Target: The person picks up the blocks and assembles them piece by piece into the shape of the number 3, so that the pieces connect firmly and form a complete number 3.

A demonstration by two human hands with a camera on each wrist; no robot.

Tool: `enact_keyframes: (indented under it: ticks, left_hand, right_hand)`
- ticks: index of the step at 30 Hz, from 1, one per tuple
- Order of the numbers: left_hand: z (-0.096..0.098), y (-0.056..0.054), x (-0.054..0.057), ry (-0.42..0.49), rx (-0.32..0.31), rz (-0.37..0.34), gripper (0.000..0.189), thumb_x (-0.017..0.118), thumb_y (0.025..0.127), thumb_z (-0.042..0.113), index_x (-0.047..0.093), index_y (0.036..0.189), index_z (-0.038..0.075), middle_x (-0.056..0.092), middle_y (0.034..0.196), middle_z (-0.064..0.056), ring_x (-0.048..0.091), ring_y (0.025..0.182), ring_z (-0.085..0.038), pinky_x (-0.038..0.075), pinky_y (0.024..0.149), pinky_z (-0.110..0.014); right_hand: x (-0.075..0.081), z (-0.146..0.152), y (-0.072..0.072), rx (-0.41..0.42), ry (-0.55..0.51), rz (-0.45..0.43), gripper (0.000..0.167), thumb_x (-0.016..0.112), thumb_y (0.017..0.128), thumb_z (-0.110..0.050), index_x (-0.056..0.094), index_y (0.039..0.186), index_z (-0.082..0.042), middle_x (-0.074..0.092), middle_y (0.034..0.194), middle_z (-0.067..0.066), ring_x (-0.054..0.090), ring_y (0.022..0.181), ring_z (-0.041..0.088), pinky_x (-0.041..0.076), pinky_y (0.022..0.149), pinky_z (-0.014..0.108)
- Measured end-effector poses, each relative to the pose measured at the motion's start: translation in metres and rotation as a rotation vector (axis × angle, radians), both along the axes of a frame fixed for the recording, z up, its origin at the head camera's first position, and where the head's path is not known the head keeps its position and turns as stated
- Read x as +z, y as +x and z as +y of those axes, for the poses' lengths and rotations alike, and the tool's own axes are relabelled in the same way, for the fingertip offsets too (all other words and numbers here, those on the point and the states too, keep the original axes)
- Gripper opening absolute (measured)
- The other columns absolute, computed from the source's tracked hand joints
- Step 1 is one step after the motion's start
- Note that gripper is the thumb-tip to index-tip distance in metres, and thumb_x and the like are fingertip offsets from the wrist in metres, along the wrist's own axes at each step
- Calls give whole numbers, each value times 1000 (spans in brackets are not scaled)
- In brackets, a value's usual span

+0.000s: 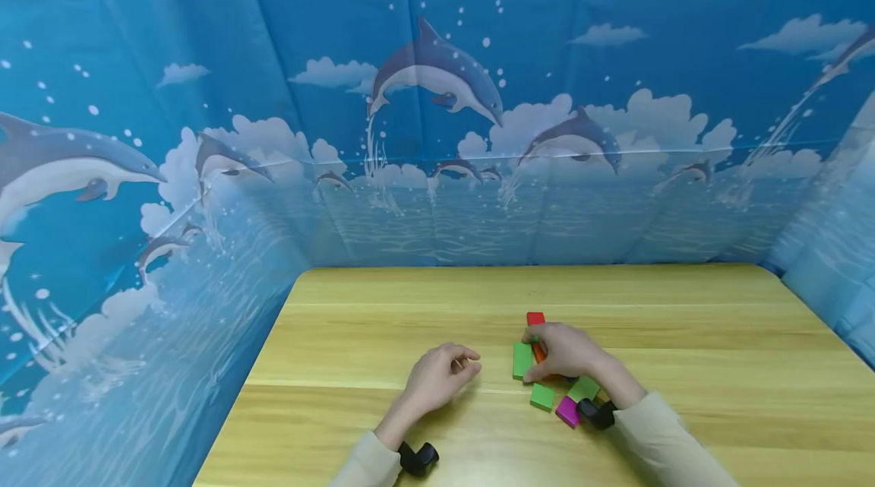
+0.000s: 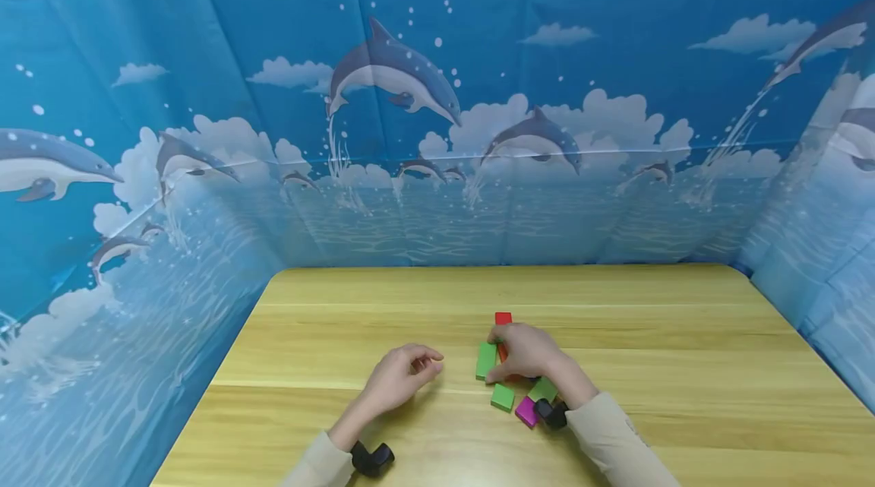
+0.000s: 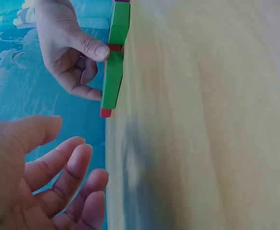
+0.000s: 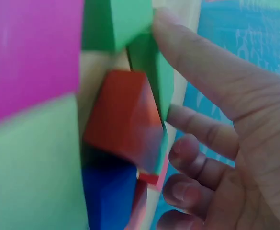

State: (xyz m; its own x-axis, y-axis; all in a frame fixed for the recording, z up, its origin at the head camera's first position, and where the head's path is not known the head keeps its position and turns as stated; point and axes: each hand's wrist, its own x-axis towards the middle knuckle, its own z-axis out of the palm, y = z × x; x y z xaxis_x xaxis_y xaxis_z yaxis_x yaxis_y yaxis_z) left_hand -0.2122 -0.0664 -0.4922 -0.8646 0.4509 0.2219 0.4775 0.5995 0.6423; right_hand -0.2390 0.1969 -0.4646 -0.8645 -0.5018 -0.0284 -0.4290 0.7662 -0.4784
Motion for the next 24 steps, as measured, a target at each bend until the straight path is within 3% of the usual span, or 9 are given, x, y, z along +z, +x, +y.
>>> enact_keyframes:
  ticks: [3, 14, 19, 24]
  left_hand:
    - [1, 0, -4, 4, 7, -21, 22, 63, 93, 30, 71, 104, 13, 58, 82, 15, 50, 70, 1, 43, 62, -21]
    - [3, 1, -13, 21, 36, -23, 18, 67, 90, 26, 72, 100, 13, 56, 79, 15, 49, 67, 2, 41, 59, -20]
    - [2, 2, -13, 17, 46, -35, 19, 68, 88, 28, 72, 100, 13, 56, 79, 16, 48, 67, 1, 40, 60, -20]
    - [2, 2, -14, 15, 50, -52, 21, 70, 86, 29, 72, 101, 14, 56, 80, 16, 47, 70, -2, 38, 63, -23]
  right_hand:
    - [-3, -6, 2, -41, 16, 22, 60, 84, 66, -46, 65, 107, -7, 60, 92, -3, 47, 70, 12, 42, 63, 34]
    - [-6, -17, 11, -175, 51, 102, 51, 83, 64, -51, 64, 93, -13, 50, 71, -7, 43, 61, 11, 35, 54, 30]
    - [-6, -16, 14, -212, 47, 93, 39, 82, 68, -45, 61, 84, -16, 46, 62, -7, 42, 55, 11, 31, 50, 29]
    - [-5, -17, 17, -251, 65, 54, 40, 80, 71, -47, 54, 76, -16, 45, 59, -4, 41, 52, 12, 27, 48, 29]
